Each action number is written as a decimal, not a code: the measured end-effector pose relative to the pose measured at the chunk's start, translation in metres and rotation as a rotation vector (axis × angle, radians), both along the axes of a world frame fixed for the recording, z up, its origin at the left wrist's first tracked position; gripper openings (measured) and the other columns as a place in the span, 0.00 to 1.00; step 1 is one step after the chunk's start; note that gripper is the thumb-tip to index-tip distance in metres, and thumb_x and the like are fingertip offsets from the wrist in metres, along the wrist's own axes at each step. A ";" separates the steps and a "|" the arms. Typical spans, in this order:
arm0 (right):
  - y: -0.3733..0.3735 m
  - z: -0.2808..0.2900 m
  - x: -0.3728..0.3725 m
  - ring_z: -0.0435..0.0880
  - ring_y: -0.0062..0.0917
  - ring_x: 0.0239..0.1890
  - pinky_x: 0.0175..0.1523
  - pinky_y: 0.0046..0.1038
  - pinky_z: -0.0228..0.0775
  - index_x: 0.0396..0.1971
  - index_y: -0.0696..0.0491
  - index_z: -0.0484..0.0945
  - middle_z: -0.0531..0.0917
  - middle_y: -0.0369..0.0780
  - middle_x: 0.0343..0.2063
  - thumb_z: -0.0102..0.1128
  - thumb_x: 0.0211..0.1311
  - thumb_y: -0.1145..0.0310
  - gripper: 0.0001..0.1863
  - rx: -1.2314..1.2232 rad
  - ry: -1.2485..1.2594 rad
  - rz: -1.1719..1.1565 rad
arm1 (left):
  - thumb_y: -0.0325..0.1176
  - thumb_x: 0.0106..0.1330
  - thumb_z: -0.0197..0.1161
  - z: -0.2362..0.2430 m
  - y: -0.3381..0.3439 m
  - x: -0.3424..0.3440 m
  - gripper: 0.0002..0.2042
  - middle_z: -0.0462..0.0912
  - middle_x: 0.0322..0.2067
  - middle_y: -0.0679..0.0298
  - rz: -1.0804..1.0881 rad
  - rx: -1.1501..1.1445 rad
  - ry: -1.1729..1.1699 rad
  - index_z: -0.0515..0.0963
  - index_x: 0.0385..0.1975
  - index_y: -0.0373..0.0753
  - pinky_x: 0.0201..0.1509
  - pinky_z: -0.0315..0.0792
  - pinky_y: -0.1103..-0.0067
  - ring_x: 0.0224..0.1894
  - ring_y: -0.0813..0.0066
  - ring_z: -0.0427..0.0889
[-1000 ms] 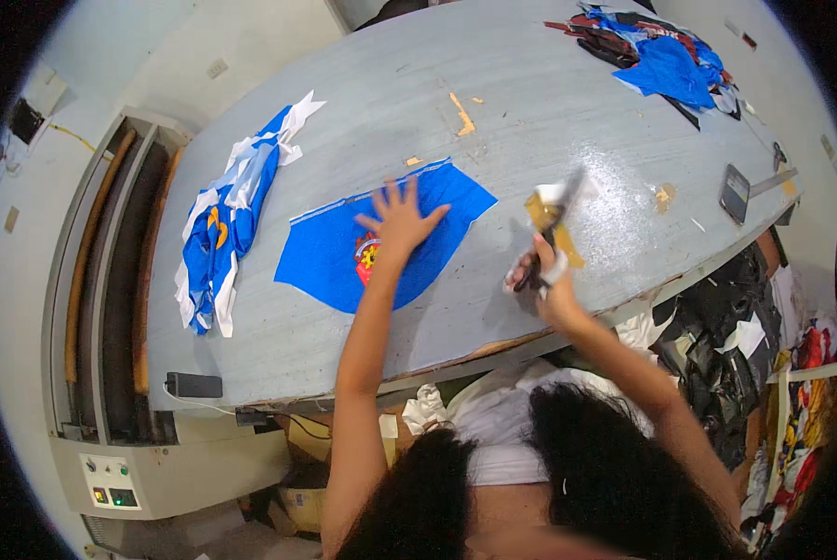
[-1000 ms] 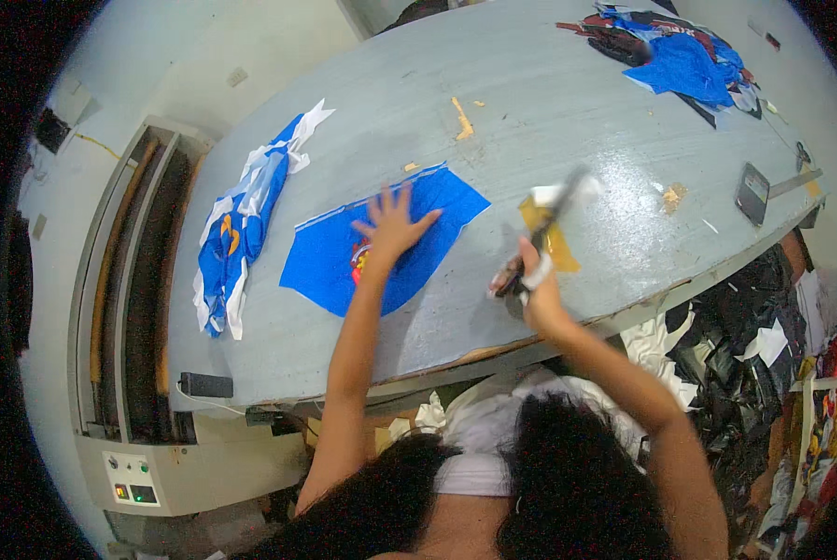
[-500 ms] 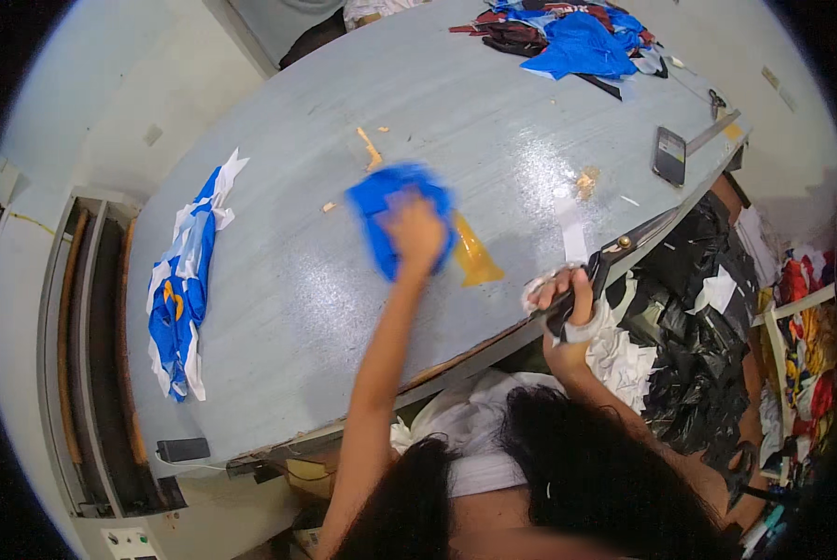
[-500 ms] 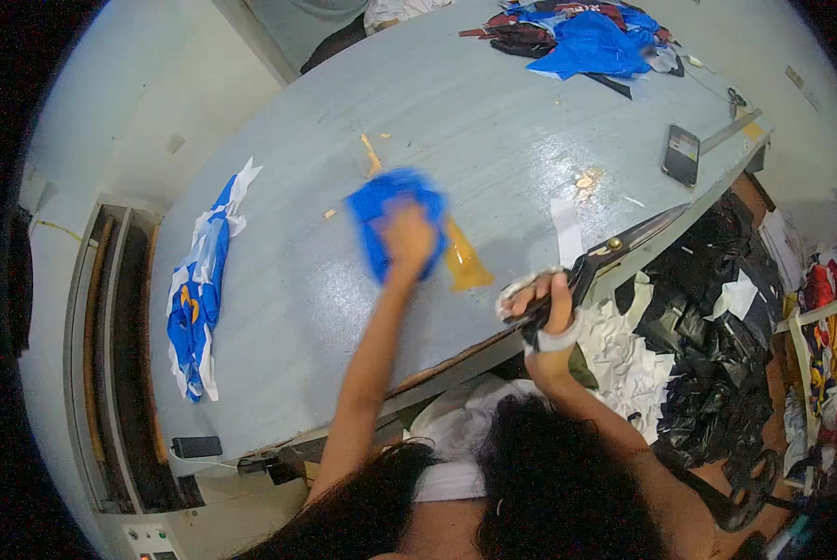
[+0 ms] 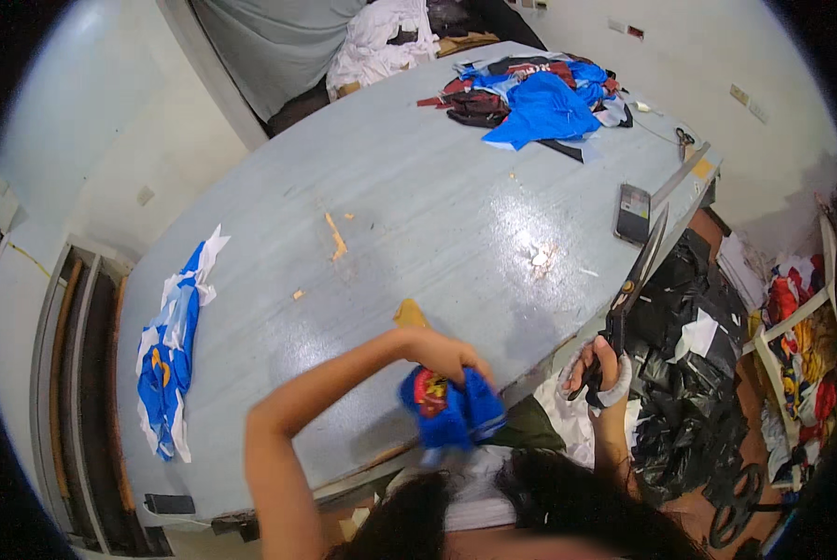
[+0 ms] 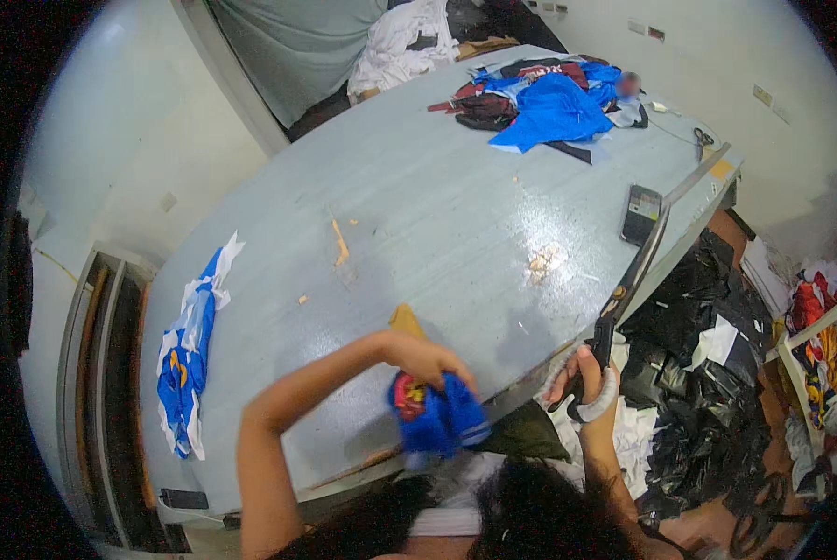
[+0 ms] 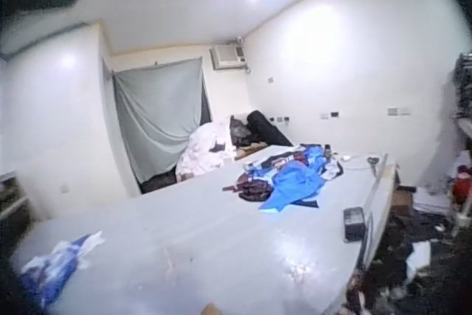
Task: Cutting blue and white fabric pieces using scissors on a work table.
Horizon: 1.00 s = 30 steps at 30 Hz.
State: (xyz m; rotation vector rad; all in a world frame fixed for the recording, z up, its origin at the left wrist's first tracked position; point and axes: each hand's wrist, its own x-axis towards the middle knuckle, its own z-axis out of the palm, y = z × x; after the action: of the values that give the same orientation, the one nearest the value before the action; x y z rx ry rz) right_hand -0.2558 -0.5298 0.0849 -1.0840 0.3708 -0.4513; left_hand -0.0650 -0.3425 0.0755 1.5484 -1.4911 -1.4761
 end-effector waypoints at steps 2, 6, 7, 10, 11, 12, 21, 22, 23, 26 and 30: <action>-0.003 -0.009 0.010 0.70 0.23 0.09 0.15 0.26 0.67 0.20 0.55 0.65 0.67 0.36 0.14 0.51 0.60 0.59 0.16 0.004 -0.014 0.010 | 0.24 0.54 0.52 0.032 -0.011 0.029 0.20 0.77 0.46 0.58 -0.352 0.306 0.044 0.72 0.50 0.37 0.58 0.61 0.75 0.50 0.71 0.71; -0.002 -0.016 0.017 0.70 0.23 0.09 0.14 0.25 0.65 0.19 0.55 0.66 0.68 0.37 0.12 0.52 0.59 0.58 0.17 0.017 0.024 0.045 | 0.31 0.59 0.50 0.134 -0.062 0.130 0.08 0.76 0.30 0.58 0.113 -0.682 -0.891 0.76 0.31 0.39 0.44 0.68 0.72 0.37 0.64 0.74; 0.000 -0.016 0.016 0.71 0.23 0.09 0.14 0.24 0.64 0.17 0.55 0.66 0.69 0.37 0.10 0.51 0.59 0.56 0.18 0.004 0.031 0.073 | 0.31 0.60 0.49 0.165 -0.091 0.154 0.08 0.75 0.31 0.59 0.147 -0.438 -1.485 0.76 0.30 0.38 0.43 0.68 0.72 0.37 0.65 0.73; -0.003 -0.014 0.008 0.71 0.23 0.08 0.13 0.23 0.61 0.16 0.56 0.67 0.70 0.37 0.08 0.49 0.59 0.55 0.20 -0.281 0.237 0.143 | 0.43 0.54 0.60 0.196 -0.135 0.186 0.22 0.71 0.40 0.55 1.403 -0.884 -0.087 0.66 0.42 0.33 0.38 0.69 0.72 0.42 0.69 0.70; -0.002 -0.014 0.006 0.70 0.23 0.07 0.12 0.23 0.59 0.17 0.56 0.68 0.71 0.37 0.07 0.53 0.58 0.56 0.19 -0.374 0.186 0.075 | 0.43 0.54 0.60 0.199 -0.139 0.195 0.22 0.71 0.40 0.55 1.381 -0.897 -0.079 0.66 0.42 0.33 0.38 0.69 0.72 0.42 0.69 0.70; -0.003 -0.015 0.005 0.71 0.21 0.08 0.11 0.22 0.59 0.27 0.63 0.71 0.71 0.36 0.11 0.59 0.56 0.61 0.17 -0.098 0.246 0.148 | 0.46 0.55 0.59 0.194 -0.138 0.201 0.28 0.66 0.47 0.51 1.405 -0.931 -0.271 0.61 0.49 0.34 0.44 0.67 0.69 0.47 0.63 0.68; -0.027 -0.036 0.050 0.78 0.42 0.22 0.28 0.35 0.68 0.21 0.66 0.75 0.77 0.52 0.16 0.61 0.42 0.64 0.17 -1.120 0.474 -0.104 | 0.57 0.55 0.54 0.020 0.069 0.211 0.43 0.37 0.65 0.48 1.386 0.014 -1.385 0.37 0.65 0.52 0.60 0.39 0.45 0.65 0.44 0.42; -0.028 -0.038 0.061 0.78 0.46 0.24 0.30 0.37 0.69 0.22 0.66 0.75 0.77 0.54 0.18 0.60 0.41 0.64 0.17 -1.172 0.460 -0.146 | 0.56 0.56 0.54 0.004 0.107 0.204 0.41 0.37 0.65 0.49 1.414 0.115 -1.395 0.38 0.65 0.54 0.59 0.38 0.44 0.65 0.45 0.41; -0.030 -0.040 0.067 0.78 0.48 0.28 0.34 0.39 0.69 0.25 0.66 0.75 0.77 0.55 0.21 0.59 0.41 0.64 0.17 -1.218 0.507 -0.133 | 0.55 0.56 0.54 -0.011 0.144 0.193 0.41 0.37 0.65 0.50 1.490 0.184 -1.383 0.40 0.65 0.53 0.59 0.38 0.44 0.65 0.45 0.42; -0.036 -0.043 0.092 0.78 0.47 0.30 0.36 0.41 0.69 0.26 0.62 0.75 0.79 0.53 0.24 0.58 0.42 0.63 0.16 -1.360 0.598 -0.136 | 0.53 0.56 0.55 -0.044 0.256 0.156 0.39 0.39 0.65 0.51 1.693 0.339 -1.410 0.44 0.65 0.52 0.60 0.39 0.45 0.65 0.46 0.43; -0.028 -0.037 0.107 0.76 0.45 0.39 0.44 0.40 0.67 0.33 0.60 0.72 0.77 0.52 0.34 0.60 0.46 0.62 0.18 -1.542 0.665 -0.029 | 0.52 0.56 0.56 -0.063 0.392 0.089 0.35 0.44 0.65 0.53 2.024 0.600 -1.486 0.52 0.63 0.51 0.60 0.41 0.47 0.64 0.48 0.47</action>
State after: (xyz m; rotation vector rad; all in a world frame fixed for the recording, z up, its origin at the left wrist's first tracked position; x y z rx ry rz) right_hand -0.1484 -0.5582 0.0476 -2.7613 0.6307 -0.3477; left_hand 0.0238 0.0494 0.0128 2.8449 0.7767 0.7344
